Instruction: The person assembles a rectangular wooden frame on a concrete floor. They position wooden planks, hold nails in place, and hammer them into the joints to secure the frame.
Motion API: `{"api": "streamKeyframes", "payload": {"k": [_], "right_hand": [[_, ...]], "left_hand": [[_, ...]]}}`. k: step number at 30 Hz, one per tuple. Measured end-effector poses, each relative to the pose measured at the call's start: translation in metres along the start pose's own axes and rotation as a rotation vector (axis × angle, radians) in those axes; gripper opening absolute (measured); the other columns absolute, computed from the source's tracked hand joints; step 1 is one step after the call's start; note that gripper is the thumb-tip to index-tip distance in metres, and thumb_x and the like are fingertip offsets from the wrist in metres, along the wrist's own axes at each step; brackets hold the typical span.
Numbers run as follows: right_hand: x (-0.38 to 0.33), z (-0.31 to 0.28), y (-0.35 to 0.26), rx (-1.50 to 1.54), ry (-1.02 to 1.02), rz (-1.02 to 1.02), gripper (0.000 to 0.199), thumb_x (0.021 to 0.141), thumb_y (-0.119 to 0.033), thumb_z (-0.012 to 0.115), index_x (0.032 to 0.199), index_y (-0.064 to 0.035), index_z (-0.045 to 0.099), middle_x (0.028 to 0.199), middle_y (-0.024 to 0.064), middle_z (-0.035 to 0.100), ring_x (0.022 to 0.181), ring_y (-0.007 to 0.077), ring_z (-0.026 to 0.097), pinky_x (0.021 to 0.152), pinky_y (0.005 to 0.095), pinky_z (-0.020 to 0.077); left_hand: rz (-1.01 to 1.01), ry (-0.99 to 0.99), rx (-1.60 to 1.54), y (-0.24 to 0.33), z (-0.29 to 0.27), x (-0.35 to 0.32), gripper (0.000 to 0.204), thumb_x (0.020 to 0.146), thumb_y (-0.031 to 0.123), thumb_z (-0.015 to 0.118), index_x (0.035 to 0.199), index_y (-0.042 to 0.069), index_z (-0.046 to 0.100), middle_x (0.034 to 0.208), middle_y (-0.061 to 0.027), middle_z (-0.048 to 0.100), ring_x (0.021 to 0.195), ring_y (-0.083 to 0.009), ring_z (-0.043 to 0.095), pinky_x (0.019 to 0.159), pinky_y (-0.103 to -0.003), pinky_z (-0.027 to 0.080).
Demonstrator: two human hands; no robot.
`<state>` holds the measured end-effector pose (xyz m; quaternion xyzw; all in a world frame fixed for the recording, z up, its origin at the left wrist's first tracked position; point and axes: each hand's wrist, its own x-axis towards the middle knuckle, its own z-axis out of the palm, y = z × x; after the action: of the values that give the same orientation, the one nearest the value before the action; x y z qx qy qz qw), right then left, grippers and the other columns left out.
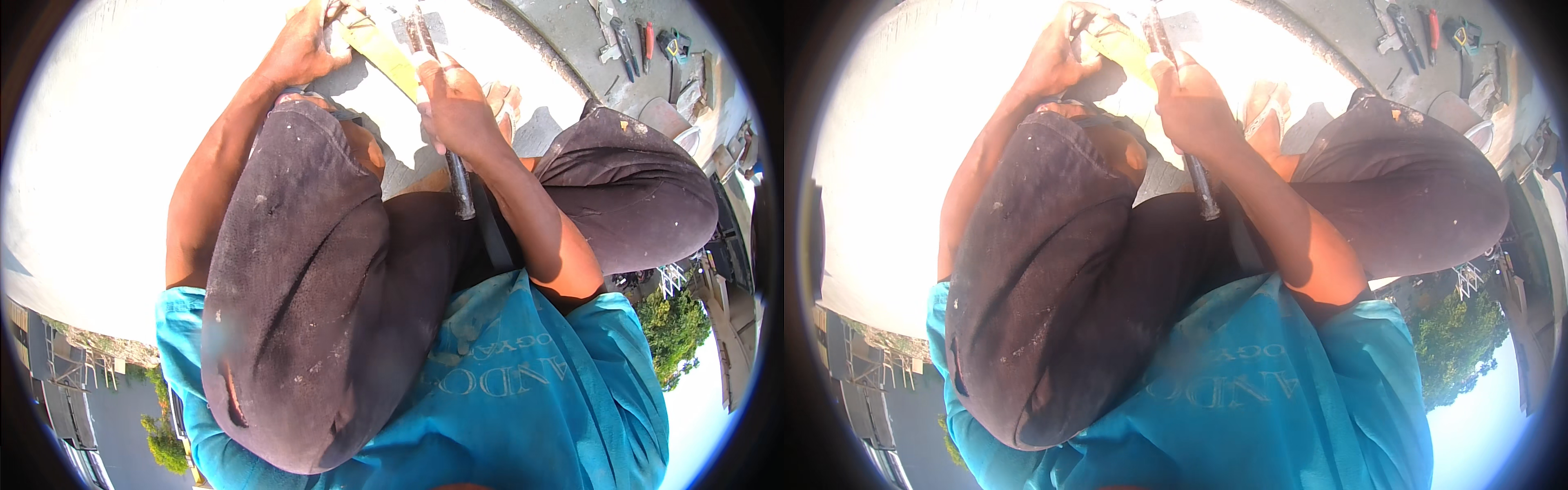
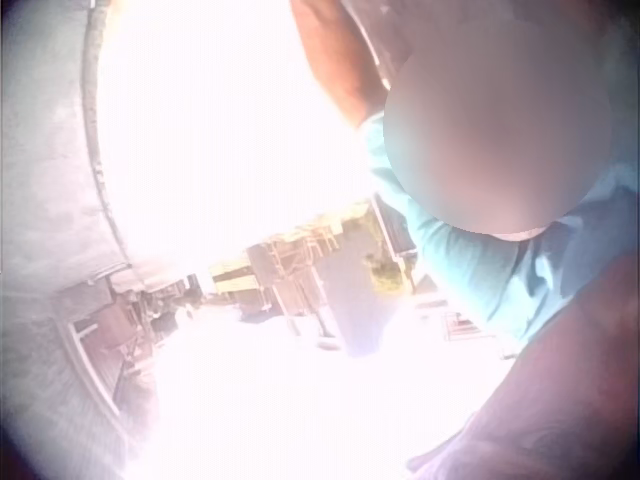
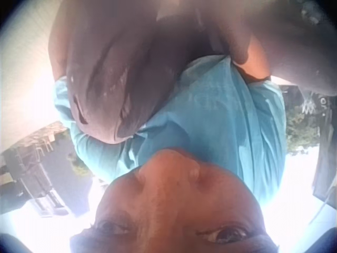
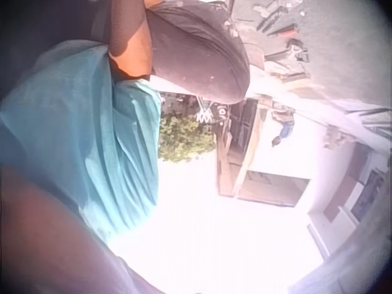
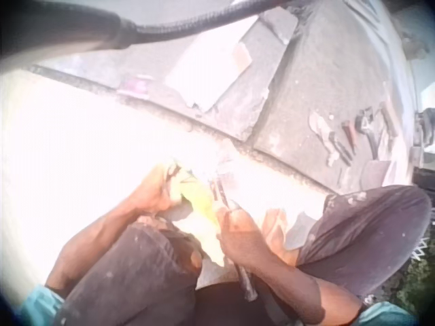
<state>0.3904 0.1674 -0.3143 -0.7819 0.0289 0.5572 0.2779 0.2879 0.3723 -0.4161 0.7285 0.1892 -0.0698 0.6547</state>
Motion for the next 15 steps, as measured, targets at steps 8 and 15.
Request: {"api": "streamKeyframes", "payload": {"k": [8, 15], "right_hand": [[-0.027, -0.033, -0.045, 0.503, 0.355, -0.264, 0.035, 0.106, -0.037, 0.044, 0.103, -0.0027, 0.051, 0.055, -0.0020, 0.041, 0.045, 0.0098, 0.045, 0.040, 0.0271, 0.0410], [-0.012, 0.002, 0.003, 0.243, 0.246, -0.340, 0.040, 0.108, -0.047, 0.047, 0.102, -0.0078, 0.053, 0.059, -0.0026, 0.043, 0.048, 0.0067, 0.043, 0.042, 0.0261, 0.0386]], "left_hand": [[-0.036, 0.042, 0.021, -0.001, 0.004, -0.001, 0.035, 0.072, 0.006, 0.067, 0.106, 0.001, 0.062, 0.098, -0.0131, 0.064, 0.095, -0.0246, 0.061, 0.088, -0.040, 0.051], [-0.006, -0.007, -0.001, -0.010, 0.004, 0.001, 0.035, 0.072, 0.007, 0.067, 0.106, 0.001, 0.061, 0.099, -0.0138, 0.062, 0.097, -0.0252, 0.060, 0.087, -0.040, 0.050]]}}
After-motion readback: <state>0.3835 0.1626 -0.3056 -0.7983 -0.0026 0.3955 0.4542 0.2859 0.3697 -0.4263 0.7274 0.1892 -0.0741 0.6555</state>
